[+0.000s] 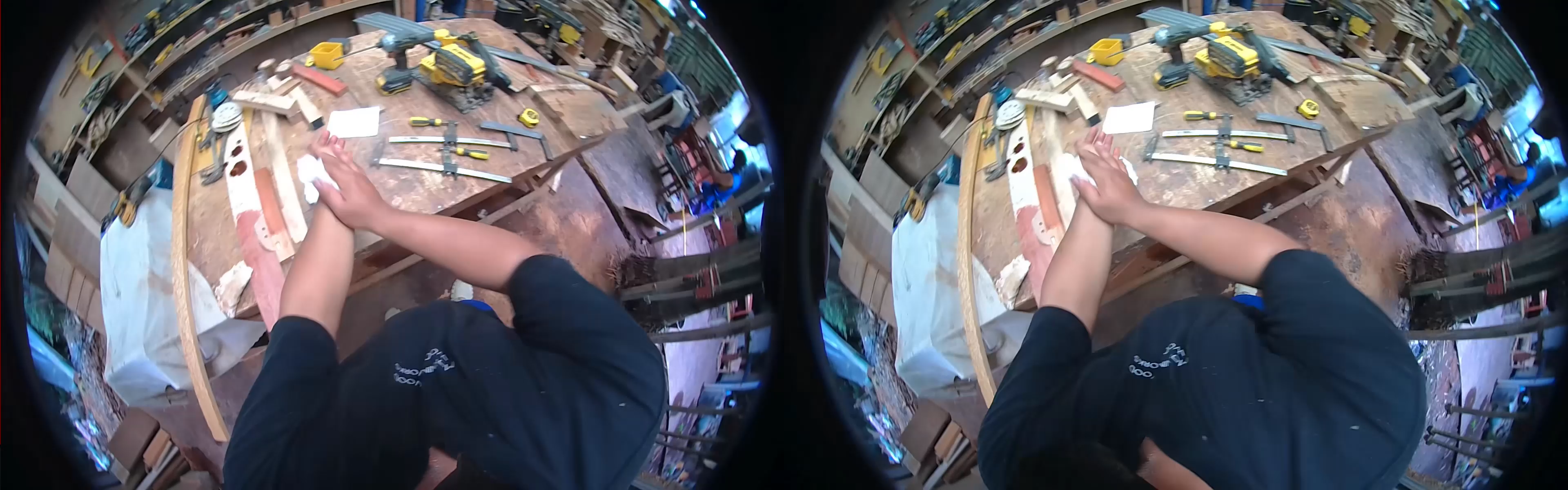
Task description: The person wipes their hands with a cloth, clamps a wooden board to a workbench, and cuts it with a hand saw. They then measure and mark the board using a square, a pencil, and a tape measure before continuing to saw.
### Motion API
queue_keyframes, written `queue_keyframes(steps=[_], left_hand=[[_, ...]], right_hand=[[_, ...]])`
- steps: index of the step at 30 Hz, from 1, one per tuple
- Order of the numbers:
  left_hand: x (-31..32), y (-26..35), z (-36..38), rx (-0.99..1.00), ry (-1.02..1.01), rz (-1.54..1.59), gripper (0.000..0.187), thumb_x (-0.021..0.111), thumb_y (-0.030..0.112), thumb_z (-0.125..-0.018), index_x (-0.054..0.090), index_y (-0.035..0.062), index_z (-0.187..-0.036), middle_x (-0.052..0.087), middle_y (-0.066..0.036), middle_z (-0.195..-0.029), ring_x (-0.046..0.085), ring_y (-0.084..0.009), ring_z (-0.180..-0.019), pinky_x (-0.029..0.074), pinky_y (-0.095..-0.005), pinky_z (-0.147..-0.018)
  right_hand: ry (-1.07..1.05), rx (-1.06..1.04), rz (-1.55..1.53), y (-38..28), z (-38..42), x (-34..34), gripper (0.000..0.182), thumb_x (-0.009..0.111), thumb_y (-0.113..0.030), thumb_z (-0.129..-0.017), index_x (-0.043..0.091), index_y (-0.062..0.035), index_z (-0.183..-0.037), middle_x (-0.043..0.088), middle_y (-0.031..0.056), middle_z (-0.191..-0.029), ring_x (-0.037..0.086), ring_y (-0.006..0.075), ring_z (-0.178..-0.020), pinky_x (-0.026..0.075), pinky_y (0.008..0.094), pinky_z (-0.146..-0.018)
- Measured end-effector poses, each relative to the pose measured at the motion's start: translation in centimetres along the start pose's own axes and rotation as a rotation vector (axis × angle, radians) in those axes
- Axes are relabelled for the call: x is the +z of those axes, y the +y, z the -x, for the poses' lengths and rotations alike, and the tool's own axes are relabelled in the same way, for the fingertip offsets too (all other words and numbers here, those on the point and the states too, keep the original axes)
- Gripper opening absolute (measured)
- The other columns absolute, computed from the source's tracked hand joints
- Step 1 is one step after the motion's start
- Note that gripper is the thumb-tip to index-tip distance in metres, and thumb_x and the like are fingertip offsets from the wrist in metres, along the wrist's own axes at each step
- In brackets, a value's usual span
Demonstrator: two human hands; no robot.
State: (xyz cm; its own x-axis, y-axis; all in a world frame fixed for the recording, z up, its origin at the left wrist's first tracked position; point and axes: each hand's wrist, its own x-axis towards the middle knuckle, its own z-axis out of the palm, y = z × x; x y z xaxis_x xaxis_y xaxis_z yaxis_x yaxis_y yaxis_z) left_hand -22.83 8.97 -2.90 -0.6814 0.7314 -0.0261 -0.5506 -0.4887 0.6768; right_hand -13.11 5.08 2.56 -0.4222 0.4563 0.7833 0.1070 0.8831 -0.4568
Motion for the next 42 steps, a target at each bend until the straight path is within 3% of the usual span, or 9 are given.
queue_keyframes(steps=[3,5,9,15,20,24,29,34,42], left_hand=[[-1.5,-2.9,-1.8,-0.297,-0.361,0.277,0.062,0.037,0.063,-0.093,0.048,0.0123,-0.126,0.055,-0.008,-0.117,0.054,-0.0251,-0.108,0.046,-0.0369,-0.088],[6.9,0.0,6.1,-0.325,-0.063,0.163,0.084,0.024,0.077,-0.087,0.041,0.0100,-0.136,0.049,-0.012,-0.131,0.048,-0.0294,-0.120,0.039,-0.0439,-0.102],[4.6,0.5,8.3,-0.471,-0.476,0.132,0.097,0.018,0.082,-0.083,0.016,0.0133,-0.151,0.018,-0.017,-0.154,0.017,-0.0328,-0.142,0.010,-0.0565,-0.115],[2.3,2.6,10.0,-0.281,-0.257,0.001,0.099,0.027,0.081,-0.083,0.014,0.0110,-0.151,0.021,-0.017,-0.153,0.018,-0.0332,-0.142,0.013,-0.0593,-0.114],[3.7,2.1,7.9,-0.200,-0.120,0.124,0.063,0.038,0.057,-0.096,0.035,0.0117,-0.139,0.044,-0.011,-0.136,0.047,-0.0317,-0.122,0.039,-0.0488,-0.102],[-3.6,1.3,3.9,-0.225,0.009,0.162,0.052,0.043,0.053,-0.094,0.052,0.0101,-0.122,0.062,-0.012,-0.108,0.059,-0.0303,-0.103,0.050,-0.0436,-0.088],[-2.7,3.1,6.5,-0.506,-0.286,0.494,0.032,0.041,0.048,-0.099,0.057,0.0208,-0.103,0.057,0.004,-0.085,0.054,-0.0102,-0.074,0.049,-0.0305,-0.075],[-2.3,2.6,6.6,-0.345,-0.243,-0.053,0.027,0.049,0.028,-0.099,0.053,0.0083,-0.118,0.061,-0.004,-0.099,0.058,-0.0157,-0.094,0.047,-0.0335,-0.087],[-2.7,3.5,7.0,0.029,0.052,-0.659,0.025,0.055,0.010,-0.094,0.056,-0.0028,-0.115,0.064,-0.011,-0.101,0.063,-0.0167,-0.087,0.051,-0.0321,-0.072]], right_hand=[[-0.412,0.627,-0.189,4.6,-5.5,-0.4,0.045,0.051,-0.037,-0.094,0.060,0.0010,-0.116,0.063,0.0252,-0.110,0.061,0.0374,-0.106,0.046,0.0420,-0.091],[-0.461,0.850,-0.167,6.0,-8.6,-3.1,0.044,0.053,-0.035,-0.093,0.060,0.0024,-0.115,0.063,0.0264,-0.109,0.061,0.0394,-0.104,0.047,0.0415,-0.088],[0.223,0.348,-0.311,9.7,-8.8,-2.1,0.025,0.058,-0.021,-0.093,0.065,0.0012,-0.104,0.069,0.0148,-0.088,0.067,0.0223,-0.080,0.051,0.0369,-0.070],[-0.216,0.607,-0.557,4.9,-9.9,-5.6,0.069,0.028,-0.059,-0.099,0.061,-0.0018,-0.076,0.055,0.0037,-0.061,0.052,0.0129,-0.061,0.044,0.0327,-0.058],[-0.347,0.369,-0.322,2.1,-3.6,0.4,0.059,0.036,-0.050,-0.097,0.050,-0.0014,-0.127,0.048,0.0236,-0.134,0.040,0.0371,-0.129,0.029,0.0445,-0.106],[-1.054,0.479,-0.538,0.5,-2.3,-2.6,0.056,0.031,-0.036,-0.100,0.026,-0.0110,-0.150,0.026,0.0150,-0.154,0.026,0.0286,-0.142,0.027,0.0422,-0.112],[-0.594,0.546,-1.307,2.4,-4.3,-1.4,0.105,0.027,-0.083,-0.079,-0.005,-0.0140,-0.152,-0.004,0.0137,-0.159,0.014,0.0360,-0.144,0.060,0.0319,-0.068],[-0.507,0.634,-0.860,3.3,-4.1,1.3,0.095,0.031,-0.070,-0.091,-0.002,-0.0050,-0.152,0.013,0.0237,-0.156,0.048,0.0355,-0.128,0.034,0.0333,-0.107],[-0.503,0.311,-0.223,4.3,-4.3,4.4,0.091,0.035,-0.065,-0.093,-0.001,-0.0051,-0.152,0.021,0.0272,-0.152,0.046,0.0365,-0.128,0.040,0.0355,-0.103]])
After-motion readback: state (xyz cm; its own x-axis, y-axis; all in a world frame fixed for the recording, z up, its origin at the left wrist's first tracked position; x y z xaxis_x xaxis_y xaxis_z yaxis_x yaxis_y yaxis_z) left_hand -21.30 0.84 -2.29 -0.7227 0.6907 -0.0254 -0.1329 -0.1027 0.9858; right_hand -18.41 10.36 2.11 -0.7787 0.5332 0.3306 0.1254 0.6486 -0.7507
